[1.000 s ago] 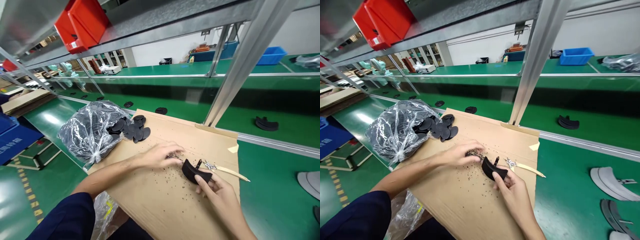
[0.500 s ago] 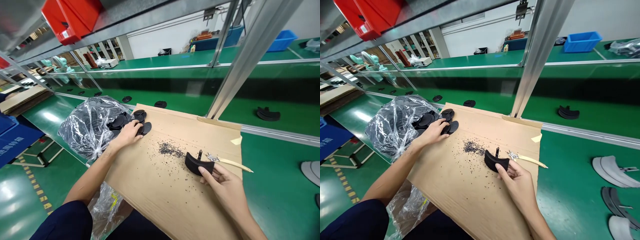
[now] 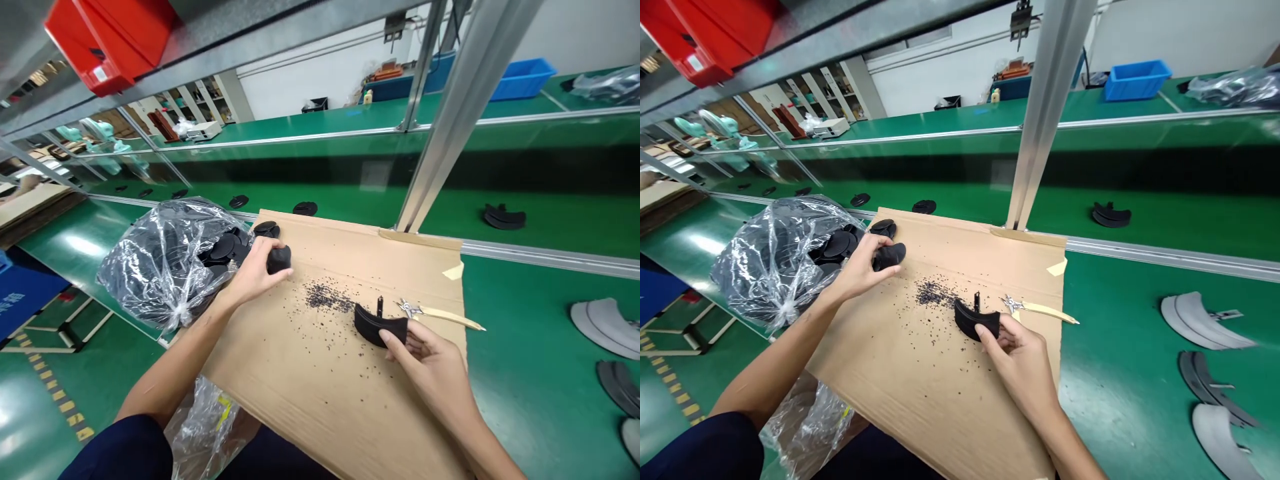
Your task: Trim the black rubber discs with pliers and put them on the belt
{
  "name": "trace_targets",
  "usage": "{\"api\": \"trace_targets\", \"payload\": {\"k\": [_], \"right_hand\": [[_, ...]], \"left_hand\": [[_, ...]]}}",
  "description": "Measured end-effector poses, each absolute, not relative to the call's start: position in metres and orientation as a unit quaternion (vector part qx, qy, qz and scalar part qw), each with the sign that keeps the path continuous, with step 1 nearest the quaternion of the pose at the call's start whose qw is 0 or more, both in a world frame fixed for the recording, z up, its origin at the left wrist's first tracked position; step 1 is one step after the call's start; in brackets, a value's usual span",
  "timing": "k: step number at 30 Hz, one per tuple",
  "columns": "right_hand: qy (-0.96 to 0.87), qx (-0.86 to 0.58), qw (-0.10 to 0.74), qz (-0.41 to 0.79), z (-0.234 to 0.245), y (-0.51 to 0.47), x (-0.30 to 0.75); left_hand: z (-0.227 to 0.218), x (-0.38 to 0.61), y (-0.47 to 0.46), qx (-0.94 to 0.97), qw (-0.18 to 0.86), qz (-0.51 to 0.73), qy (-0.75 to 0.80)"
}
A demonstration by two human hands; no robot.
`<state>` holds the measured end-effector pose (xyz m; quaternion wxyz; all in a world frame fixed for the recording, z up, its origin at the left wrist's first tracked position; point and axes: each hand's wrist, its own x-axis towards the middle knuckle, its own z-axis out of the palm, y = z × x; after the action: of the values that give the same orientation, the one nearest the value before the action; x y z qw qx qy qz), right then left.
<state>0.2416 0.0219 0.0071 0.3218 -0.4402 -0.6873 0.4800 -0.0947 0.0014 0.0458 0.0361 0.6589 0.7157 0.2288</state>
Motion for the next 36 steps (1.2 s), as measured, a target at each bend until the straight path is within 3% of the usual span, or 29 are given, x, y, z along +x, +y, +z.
{"api": "trace_targets", "payload": {"k": [7, 11, 26, 36], "right_hand": [[-0.712, -0.425, 0.295, 0.476, 0.016, 0.008, 0.237], [-0.716, -0.414, 0.282, 0.486, 0.019, 0.004, 0.235], [-0.723, -0.398, 0.232, 0.515, 0.019, 0.002, 0.232], [-0.637, -0.404, 0.213, 0.621, 0.017, 0.003, 0.235]], "left_hand": [[0.038, 0.014, -0.015, 0.698, 0.288, 0.363, 0.546], [0.028, 0.032, -0.027, 0.691, 0.345, 0.380, 0.509], [0.007, 0.032, -0.033, 0.680, 0.286, 0.505, 0.448], [0.004, 0.027, -0.029, 0.721, 0.234, 0.465, 0.458]]}}
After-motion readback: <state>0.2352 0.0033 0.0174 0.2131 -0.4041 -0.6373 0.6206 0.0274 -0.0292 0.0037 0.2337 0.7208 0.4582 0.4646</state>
